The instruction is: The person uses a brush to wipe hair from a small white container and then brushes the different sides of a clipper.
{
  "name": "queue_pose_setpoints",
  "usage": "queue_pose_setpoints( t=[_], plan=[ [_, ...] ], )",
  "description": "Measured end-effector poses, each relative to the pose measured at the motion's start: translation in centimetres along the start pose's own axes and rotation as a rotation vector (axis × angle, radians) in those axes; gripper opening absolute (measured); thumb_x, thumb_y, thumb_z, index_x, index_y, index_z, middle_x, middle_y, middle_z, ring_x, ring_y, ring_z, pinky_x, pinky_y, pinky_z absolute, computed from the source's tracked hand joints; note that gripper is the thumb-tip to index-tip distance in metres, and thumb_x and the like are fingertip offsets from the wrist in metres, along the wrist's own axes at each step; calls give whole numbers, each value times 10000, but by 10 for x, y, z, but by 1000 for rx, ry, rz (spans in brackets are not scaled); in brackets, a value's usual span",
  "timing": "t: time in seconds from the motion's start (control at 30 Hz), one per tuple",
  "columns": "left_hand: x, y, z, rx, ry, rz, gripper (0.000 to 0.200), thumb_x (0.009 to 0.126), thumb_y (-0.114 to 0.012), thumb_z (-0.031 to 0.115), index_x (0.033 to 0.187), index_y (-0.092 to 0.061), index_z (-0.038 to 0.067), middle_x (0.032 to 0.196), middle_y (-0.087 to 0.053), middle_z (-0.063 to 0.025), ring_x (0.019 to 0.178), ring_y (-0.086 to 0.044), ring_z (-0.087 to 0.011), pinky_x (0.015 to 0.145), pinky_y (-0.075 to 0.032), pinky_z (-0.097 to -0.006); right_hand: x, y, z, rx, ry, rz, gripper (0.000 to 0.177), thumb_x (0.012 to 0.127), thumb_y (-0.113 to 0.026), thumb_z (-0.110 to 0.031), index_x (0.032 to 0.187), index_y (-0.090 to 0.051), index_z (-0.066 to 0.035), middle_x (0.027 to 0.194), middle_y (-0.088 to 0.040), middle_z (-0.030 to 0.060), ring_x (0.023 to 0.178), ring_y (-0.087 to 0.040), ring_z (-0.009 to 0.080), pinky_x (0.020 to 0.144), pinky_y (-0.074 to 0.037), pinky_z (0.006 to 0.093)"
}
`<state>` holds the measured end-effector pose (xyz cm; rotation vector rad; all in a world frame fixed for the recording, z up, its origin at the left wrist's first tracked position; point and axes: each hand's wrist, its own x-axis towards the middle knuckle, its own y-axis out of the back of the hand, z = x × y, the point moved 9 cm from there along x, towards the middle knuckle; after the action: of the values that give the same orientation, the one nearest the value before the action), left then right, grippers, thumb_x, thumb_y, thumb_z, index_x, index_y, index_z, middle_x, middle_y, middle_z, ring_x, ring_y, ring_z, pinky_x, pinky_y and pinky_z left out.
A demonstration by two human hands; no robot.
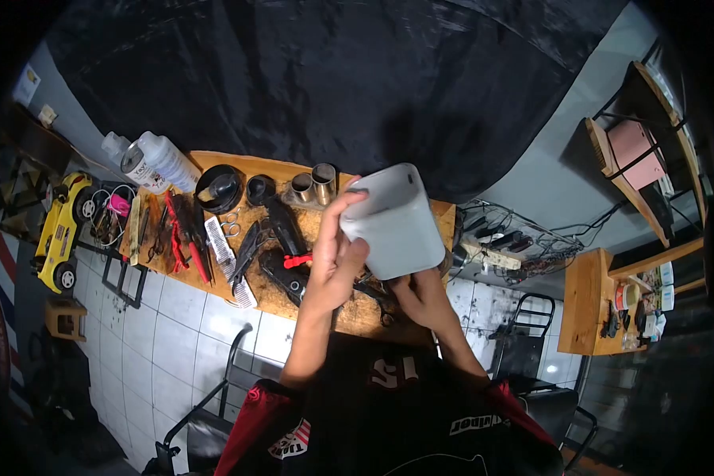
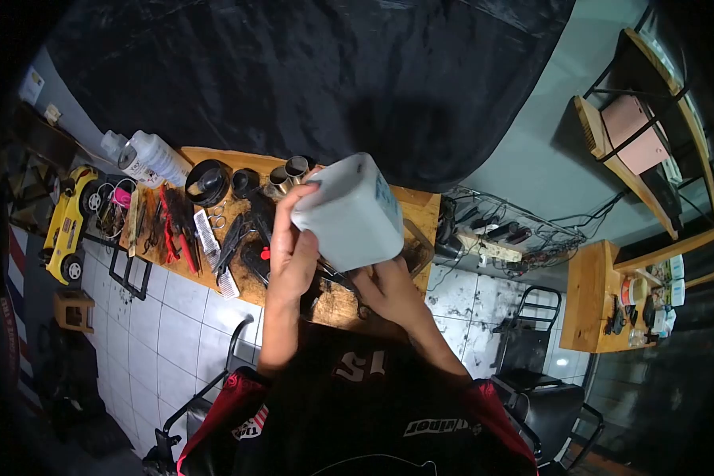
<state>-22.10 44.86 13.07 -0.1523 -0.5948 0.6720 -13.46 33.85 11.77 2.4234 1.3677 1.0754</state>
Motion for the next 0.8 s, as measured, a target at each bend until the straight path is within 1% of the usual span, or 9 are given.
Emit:
queue_pose_setpoints(
  t=[0.1,0.2,0.3,0.4,0.43,0.53,0.6,0.7,0.8],
  plan=[
    [-1,0,0,-207,40,61,500,952,-537,182,1397,-352,49,1496,-288,-154,1343,-335,-247,1098,-267,-371,-12,-2,19,313,-363,-99,340,860,-617,-89,1182,-562,7,949,-665,196,838,-671,374,732,-523,410],
    [-3,-4,-2,-216,52,39,497,924,-493,106,1394,-339,53,1487,-298,-155,1333,-349,-250,1099,-259,-370,4,22,-27,-289,78,123,335,843,-634,-90,1158,-574,7,939,-669,198,832,-666,392,726,-527,415],
    [-4,-11,-6,-157,50,8,547,829,-511,4,1349,-354,70,1457,-324,-155,1323,-356,-244,1092,-278,-363,0,6,-18,-197,-108,30,387,849,-581,-28,1222,-513,46,1179,-568,259,1100,-554,422,937,-427,445],
    [-4,-16,7,-126,-56,76,594,746,-527,-47,1301,-366,93,1415,-366,-144,1316,-365,-238,1088,-285,-361,-1,-2,-26,-168,-63,-83,354,840,-577,-18,1186,-541,48,1118,-601,253,1043,-592,406,903,-452,434],
    [-7,-3,-6,-77,61,224,575,773,-647,23,1270,-371,107,1320,-456,-125,1228,-451,-220,1035,-356,-342,-3,-3,-21,-91,-72,-97,348,829,-610,-43,1166,-559,32,1076,-614,254,994,-607,412,840,-477,433],
    [-7,2,-9,-204,86,272,674,792,-777,396,1254,-383,102,1184,-527,-84,1100,-534,-174,949,-441,-293,-8,-5,-9,88,-117,-71,335,811,-675,-97,1122,-596,1,982,-639,257,885,-638,423,713,-527,433],
    [-8,5,-11,-209,49,269,663,796,-788,287,1278,-370,109,1151,-552,-91,1046,-542,-167,908,-446,-295,-8,0,-6,132,-177,40,325,817,-674,-104,1114,-598,3,963,-638,258,864,-640,423,710,-525,434],
    [-9,0,-11,-158,12,228,667,802,-781,265,1298,-364,103,1157,-539,-93,1057,-526,-164,908,-438,-296,-10,-6,1,-286,-149,-25,326,841,-649,-103,1142,-584,5,979,-629,265,873,-635,426,740,-520,424],
    [-9,3,-9,-57,7,271,652,811,-771,247,1301,-367,97,1184,-523,-100,1078,-511,-164,920,-428,-300,-8,-8,-8,-228,-131,-91,342,856,-631,-94,1179,-569,1,1041,-619,263,901,-630,432,770,-516,412]
  ],
)
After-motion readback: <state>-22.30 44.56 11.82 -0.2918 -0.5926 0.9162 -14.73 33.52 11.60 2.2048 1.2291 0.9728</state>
